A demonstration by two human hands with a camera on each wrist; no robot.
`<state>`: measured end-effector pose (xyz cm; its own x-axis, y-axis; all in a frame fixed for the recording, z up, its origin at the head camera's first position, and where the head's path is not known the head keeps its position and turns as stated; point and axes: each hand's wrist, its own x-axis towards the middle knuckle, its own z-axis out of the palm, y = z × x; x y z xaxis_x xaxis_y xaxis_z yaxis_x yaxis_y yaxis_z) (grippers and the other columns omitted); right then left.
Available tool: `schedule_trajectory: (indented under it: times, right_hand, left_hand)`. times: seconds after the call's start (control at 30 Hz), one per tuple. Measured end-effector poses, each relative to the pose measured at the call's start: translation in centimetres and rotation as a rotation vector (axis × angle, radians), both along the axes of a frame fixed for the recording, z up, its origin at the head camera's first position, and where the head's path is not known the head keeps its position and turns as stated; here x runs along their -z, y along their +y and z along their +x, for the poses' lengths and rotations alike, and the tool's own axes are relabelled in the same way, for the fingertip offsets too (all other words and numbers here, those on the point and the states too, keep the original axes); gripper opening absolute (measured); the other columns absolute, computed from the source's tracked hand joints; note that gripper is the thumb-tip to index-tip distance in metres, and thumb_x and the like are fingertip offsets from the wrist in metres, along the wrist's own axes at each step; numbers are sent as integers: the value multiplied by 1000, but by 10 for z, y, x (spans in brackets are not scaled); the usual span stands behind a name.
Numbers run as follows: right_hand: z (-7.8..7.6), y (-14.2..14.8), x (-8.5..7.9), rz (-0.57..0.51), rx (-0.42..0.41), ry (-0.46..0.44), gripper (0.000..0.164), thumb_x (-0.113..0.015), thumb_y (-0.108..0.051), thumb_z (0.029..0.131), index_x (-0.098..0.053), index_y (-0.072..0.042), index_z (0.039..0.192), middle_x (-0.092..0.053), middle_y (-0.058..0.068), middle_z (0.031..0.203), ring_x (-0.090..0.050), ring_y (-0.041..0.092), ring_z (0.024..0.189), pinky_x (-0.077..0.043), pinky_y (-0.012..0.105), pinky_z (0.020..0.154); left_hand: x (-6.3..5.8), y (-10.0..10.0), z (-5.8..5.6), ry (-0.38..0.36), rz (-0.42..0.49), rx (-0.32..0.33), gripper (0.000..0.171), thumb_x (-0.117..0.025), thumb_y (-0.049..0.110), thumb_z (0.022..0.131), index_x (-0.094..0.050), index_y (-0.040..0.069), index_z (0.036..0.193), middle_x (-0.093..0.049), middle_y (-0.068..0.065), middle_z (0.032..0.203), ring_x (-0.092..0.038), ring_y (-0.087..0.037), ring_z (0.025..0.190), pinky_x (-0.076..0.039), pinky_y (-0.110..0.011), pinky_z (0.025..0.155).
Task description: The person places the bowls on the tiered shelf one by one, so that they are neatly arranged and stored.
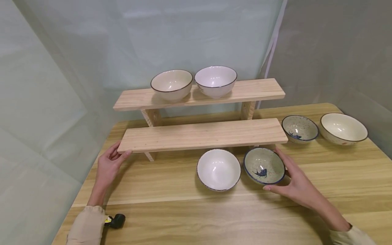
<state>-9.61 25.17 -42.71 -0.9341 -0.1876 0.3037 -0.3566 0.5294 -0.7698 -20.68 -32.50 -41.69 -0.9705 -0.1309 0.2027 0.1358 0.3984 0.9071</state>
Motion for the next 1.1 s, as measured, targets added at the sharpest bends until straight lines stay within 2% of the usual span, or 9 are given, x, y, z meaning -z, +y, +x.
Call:
schedule_trajectory:
  times: [0.23,0.37,0.4,0.47,0.57,0.67,0.93,1.0,1.1]
  right_hand:
    - [0,0,1,40,20,-11,124,-99,-19,70,-20,-6,165,-26,30,163,-32,53,141,-23,5,103]
    - [1,0,0,62,35,-17,123,-99,-21,71,-21,-7,166,-26,30,163,-29,54,143,-21,13,111]
    - [1,0,0,64,38,-21,123,-98,-22,71,-21,-7,166,-26,30,163,-29,54,143,-22,18,114]
    - [2,0,0,68,45,-33,123,-98,-23,72,-21,-8,166,-25,30,163,-28,54,143,-24,36,119]
    - [2,0,-1,61,50,-47,124,-98,-24,71,-20,-9,166,-25,31,163,-28,55,143,-25,63,115]
    - [2,0,-1,55,53,-54,124,-98,-24,71,-20,-9,166,-24,32,163,-27,56,143,-25,75,109]
    - [1,-1,0,53,53,-55,126,-99,-24,71,-19,-9,166,-24,31,164,-27,56,143,-24,73,111]
    - [1,-1,1,57,57,-51,125,-98,-24,71,-20,-9,166,-25,30,164,-28,55,143,-24,62,116]
    - [1,-1,2,62,66,-44,123,-98,-24,72,-21,-9,166,-27,30,163,-31,53,142,-24,34,118]
  left_hand:
    - [-1,1,0,-4,-8,-6,70,-72,20,101,-38,-6,156,-46,-32,149,-57,1,120,-48,-8,88]
    - [-1,1,0,-1,-13,-5,70,-72,20,101,-38,-7,156,-45,-33,150,-57,-1,122,-48,-8,88]
    - [0,1,0,-1,-11,-5,70,-72,19,100,-38,-7,156,-45,-33,150,-57,-1,122,-48,-8,88]
    - [0,0,0,-4,-3,0,71,-72,19,100,-37,-7,156,-44,-34,150,-57,-1,122,-48,-9,88]
    - [0,0,0,-8,5,6,71,-73,18,100,-37,-6,156,-44,-34,150,-57,0,121,-48,-9,88]
    - [0,-1,0,-12,6,9,71,-73,18,100,-38,-5,157,-45,-33,150,-57,1,120,-48,-9,88]
    - [0,-1,0,-14,-1,-2,71,-74,19,100,-39,-3,157,-46,-32,150,-57,3,118,-48,-8,87]
    - [0,-1,0,-16,-6,-3,71,-73,20,100,-39,-3,157,-46,-31,150,-57,2,119,-48,-8,87]
    - [0,-1,0,-19,-9,-4,71,-73,20,100,-39,-3,157,-46,-31,150,-57,0,121,-48,-8,87]
